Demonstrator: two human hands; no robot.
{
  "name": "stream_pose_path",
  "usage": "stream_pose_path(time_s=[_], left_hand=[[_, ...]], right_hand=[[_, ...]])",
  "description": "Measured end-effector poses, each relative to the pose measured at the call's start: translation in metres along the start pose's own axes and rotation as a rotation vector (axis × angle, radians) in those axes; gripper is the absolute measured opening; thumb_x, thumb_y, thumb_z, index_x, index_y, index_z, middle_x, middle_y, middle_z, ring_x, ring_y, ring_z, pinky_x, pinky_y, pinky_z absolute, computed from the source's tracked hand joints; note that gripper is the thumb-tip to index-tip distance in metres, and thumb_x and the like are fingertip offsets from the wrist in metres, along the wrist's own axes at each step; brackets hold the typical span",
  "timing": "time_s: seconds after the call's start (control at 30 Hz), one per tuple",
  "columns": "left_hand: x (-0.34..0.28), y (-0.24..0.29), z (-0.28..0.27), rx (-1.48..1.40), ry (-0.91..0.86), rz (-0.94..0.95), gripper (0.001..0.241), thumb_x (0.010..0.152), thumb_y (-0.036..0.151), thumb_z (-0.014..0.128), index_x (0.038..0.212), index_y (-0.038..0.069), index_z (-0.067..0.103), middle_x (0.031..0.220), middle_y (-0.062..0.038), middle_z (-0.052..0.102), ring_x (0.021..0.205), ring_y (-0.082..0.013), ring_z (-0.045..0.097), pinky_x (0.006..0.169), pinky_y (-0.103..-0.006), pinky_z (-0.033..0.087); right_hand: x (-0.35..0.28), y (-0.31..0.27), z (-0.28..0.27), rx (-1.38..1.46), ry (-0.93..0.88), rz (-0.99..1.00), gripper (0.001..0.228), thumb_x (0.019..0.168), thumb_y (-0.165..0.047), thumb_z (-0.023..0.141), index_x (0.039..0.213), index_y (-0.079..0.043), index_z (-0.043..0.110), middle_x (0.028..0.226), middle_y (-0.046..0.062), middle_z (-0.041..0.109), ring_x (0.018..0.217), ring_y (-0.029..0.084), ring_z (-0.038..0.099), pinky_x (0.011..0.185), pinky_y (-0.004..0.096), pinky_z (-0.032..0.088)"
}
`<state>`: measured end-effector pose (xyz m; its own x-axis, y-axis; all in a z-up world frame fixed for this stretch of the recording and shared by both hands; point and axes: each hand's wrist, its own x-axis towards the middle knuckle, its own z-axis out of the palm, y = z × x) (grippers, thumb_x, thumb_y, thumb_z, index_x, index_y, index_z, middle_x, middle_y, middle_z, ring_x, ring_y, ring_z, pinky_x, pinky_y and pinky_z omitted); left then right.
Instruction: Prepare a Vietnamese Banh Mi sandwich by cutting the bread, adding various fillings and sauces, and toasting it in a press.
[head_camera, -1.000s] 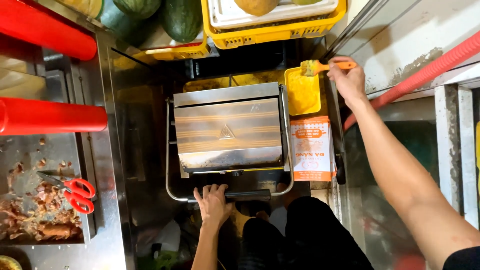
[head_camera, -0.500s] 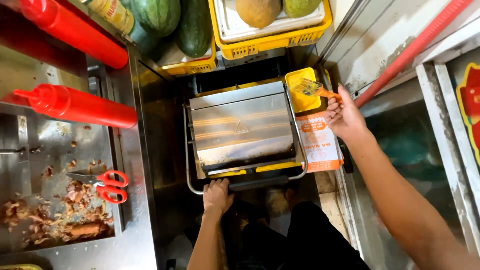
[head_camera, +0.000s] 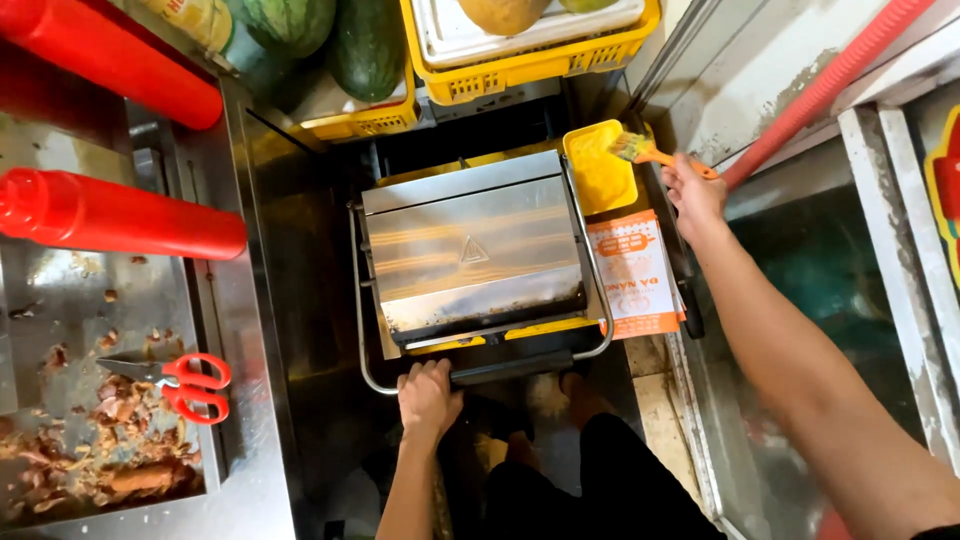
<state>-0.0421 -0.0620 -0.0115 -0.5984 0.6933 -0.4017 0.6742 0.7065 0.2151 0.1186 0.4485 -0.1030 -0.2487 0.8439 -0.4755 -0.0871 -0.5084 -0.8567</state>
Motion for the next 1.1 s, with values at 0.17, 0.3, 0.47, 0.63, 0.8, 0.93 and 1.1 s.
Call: stream_pose_path(time_s=[0.17, 0.3, 0.47, 0.63, 0.8, 0.93, 1.1], left_hand=[[0.009, 0.007, 0.002, 0.033, -0.086, -0.107, 0.036, 0.067, 0.025, 0.085, 0.099, 0.018, 0.070, 0.097, -0.002, 0.071, 0.102, -0.0264, 0.064, 0.091, -0.0458, 0.050], [0.014, 0.012, -0.003, 0.061, -0.149, -0.144, 0.036, 0.065, 0.022, 0.085, 0.098, 0.018, 0.070, 0.097, -0.001, 0.070, 0.103, -0.0252, 0.063, 0.092, -0.0447, 0.050], [0.019, 0.012, 0.003, 0.066, -0.179, -0.185, 0.040, 0.062, 0.020, 0.085, 0.099, 0.019, 0.070, 0.097, -0.001, 0.070, 0.103, -0.0248, 0.063, 0.093, -0.0438, 0.050], [0.020, 0.022, -0.009, 0.065, -0.174, -0.201, 0.042, 0.063, 0.020, 0.085, 0.102, 0.018, 0.071, 0.097, -0.001, 0.069, 0.103, -0.0254, 0.063, 0.093, -0.0437, 0.050], [0.019, 0.019, -0.001, 0.060, -0.146, -0.200, 0.043, 0.063, 0.020, 0.085, 0.103, 0.018, 0.071, 0.098, -0.001, 0.069, 0.103, -0.0258, 0.062, 0.092, -0.0439, 0.050], [0.015, 0.015, 0.007, 0.078, -0.134, -0.193, 0.040, 0.063, 0.020, 0.085, 0.101, 0.019, 0.071, 0.098, 0.000, 0.069, 0.104, -0.0251, 0.062, 0.092, -0.0439, 0.050], [0.013, 0.002, 0.007, 0.055, -0.085, -0.122, 0.041, 0.064, 0.020, 0.086, 0.102, 0.019, 0.070, 0.099, -0.001, 0.069, 0.103, -0.0258, 0.063, 0.091, -0.0450, 0.050]], right_hand=[[0.069, 0.011, 0.019, -0.347, -0.124, -0.061, 0.023, 0.099, -0.021, 0.074, 0.119, -0.010, 0.075, 0.095, 0.001, 0.076, 0.077, 0.004, 0.068, 0.063, 0.020, 0.046], [0.108, 0.008, 0.024, -0.479, -0.312, -0.059, 0.026, 0.098, -0.019, 0.074, 0.122, -0.008, 0.073, 0.101, 0.002, 0.077, 0.082, 0.007, 0.071, 0.065, 0.020, 0.049], [0.130, -0.015, 0.024, -0.686, -0.514, -0.172, 0.025, 0.096, -0.015, 0.073, 0.119, -0.005, 0.074, 0.102, 0.002, 0.077, 0.084, 0.012, 0.072, 0.075, 0.024, 0.057], [0.099, -0.081, 0.034, -0.954, -0.419, -0.358, 0.020, 0.100, -0.016, 0.073, 0.114, -0.002, 0.077, 0.093, 0.005, 0.076, 0.078, 0.013, 0.071, 0.070, 0.027, 0.056], [0.053, -0.106, 0.032, -0.764, -0.397, -0.348, 0.019, 0.102, -0.017, 0.073, 0.115, -0.002, 0.075, 0.091, 0.005, 0.075, 0.076, 0.010, 0.067, 0.068, 0.026, 0.052], [-0.010, -0.123, 0.026, -0.576, -0.557, -0.429, 0.020, 0.101, -0.010, 0.074, 0.120, -0.005, 0.075, 0.099, 0.002, 0.072, 0.088, 0.010, 0.064, 0.078, 0.024, 0.052], [-0.115, -0.149, 0.039, -0.823, -0.726, -0.828, 0.025, 0.088, -0.002, 0.078, 0.112, -0.005, 0.075, 0.111, 0.008, 0.068, 0.100, 0.018, 0.067, 0.088, 0.027, 0.053]])
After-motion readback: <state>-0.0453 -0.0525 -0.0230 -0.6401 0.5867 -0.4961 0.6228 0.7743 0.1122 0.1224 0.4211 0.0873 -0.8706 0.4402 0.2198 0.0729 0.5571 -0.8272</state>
